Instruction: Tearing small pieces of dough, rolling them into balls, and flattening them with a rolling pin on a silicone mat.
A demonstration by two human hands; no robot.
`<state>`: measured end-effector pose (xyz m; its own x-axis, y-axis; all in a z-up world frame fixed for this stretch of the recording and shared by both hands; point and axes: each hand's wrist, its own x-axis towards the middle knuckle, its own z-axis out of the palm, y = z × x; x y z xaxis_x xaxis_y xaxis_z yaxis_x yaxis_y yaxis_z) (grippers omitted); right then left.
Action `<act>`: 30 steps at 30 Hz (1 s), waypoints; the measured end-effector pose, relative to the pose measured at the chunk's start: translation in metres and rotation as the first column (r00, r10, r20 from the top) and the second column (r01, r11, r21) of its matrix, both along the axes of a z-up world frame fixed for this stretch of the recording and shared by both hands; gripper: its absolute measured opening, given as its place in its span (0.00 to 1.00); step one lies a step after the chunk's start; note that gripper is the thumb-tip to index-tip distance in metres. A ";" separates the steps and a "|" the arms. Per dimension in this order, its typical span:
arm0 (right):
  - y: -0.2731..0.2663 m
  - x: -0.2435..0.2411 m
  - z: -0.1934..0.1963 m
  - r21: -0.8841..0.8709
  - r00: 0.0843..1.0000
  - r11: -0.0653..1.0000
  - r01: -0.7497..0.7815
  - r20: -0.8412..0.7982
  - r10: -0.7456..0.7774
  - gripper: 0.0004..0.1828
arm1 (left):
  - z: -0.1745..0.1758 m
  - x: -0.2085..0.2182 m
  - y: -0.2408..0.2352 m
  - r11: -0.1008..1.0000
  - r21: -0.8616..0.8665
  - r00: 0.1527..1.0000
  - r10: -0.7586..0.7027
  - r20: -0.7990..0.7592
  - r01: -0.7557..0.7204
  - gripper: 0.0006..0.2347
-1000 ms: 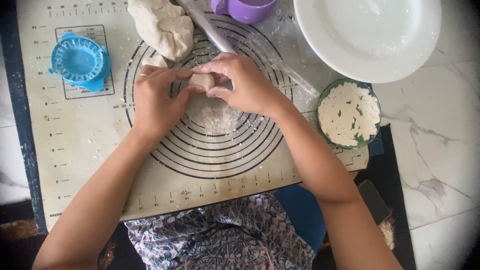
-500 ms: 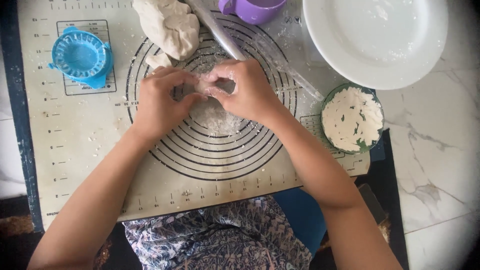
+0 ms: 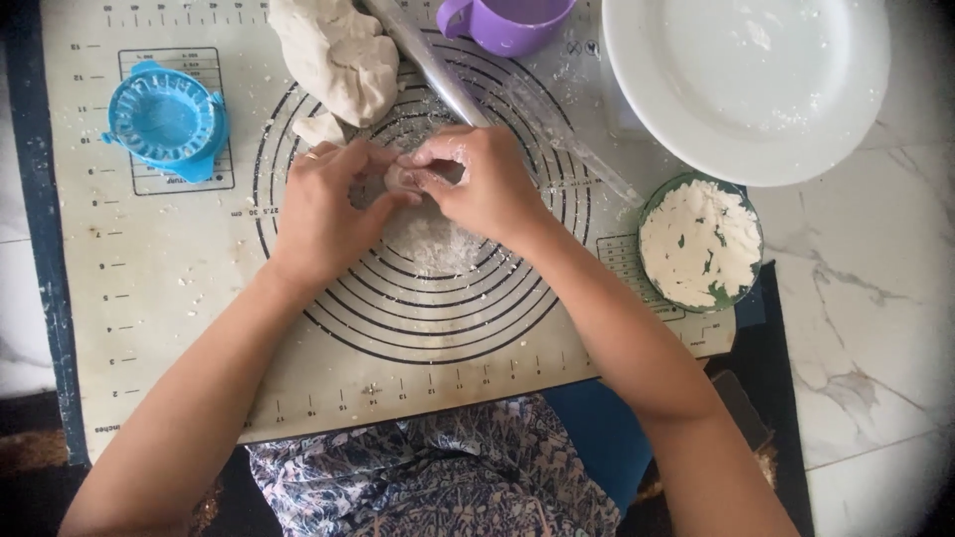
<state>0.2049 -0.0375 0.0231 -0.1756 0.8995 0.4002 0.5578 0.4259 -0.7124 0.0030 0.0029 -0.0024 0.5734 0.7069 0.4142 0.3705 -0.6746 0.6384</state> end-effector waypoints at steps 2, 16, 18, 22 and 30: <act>-0.002 0.006 0.014 -0.050 0.998 0.997 -0.057 0.000 0.058 0.06 | 0.001 0.000 0.000 1.000 -0.007 1.000 0.005 0.008 -0.005 0.13; 0.001 0.019 0.021 -0.194 0.985 0.966 -0.173 -0.048 0.167 0.11 | -0.007 -0.004 0.008 0.996 0.091 0.999 -0.031 0.044 0.027 0.12; -0.001 0.020 0.018 -0.139 0.987 0.977 -0.160 -0.034 0.157 0.08 | 0.009 -0.005 0.008 0.982 0.182 0.998 -0.060 0.035 0.052 0.11; -0.003 0.005 0.006 -0.012 0.998 0.998 -0.057 0.003 0.057 0.11 | -0.007 -0.008 0.005 0.982 0.185 0.998 -0.043 -0.045 0.051 0.08; 0.002 0.000 0.006 0.015 0.996 0.996 -0.084 -0.016 0.084 0.06 | -0.003 -0.010 0.005 0.979 0.202 0.999 -0.014 -0.038 0.022 0.06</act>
<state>0.2049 -0.0351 0.0291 -0.2440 0.8758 0.4164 0.5079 0.4812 -0.7145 -0.0072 0.0079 -0.0054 0.6026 0.6001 0.5261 0.3775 -0.7952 0.4746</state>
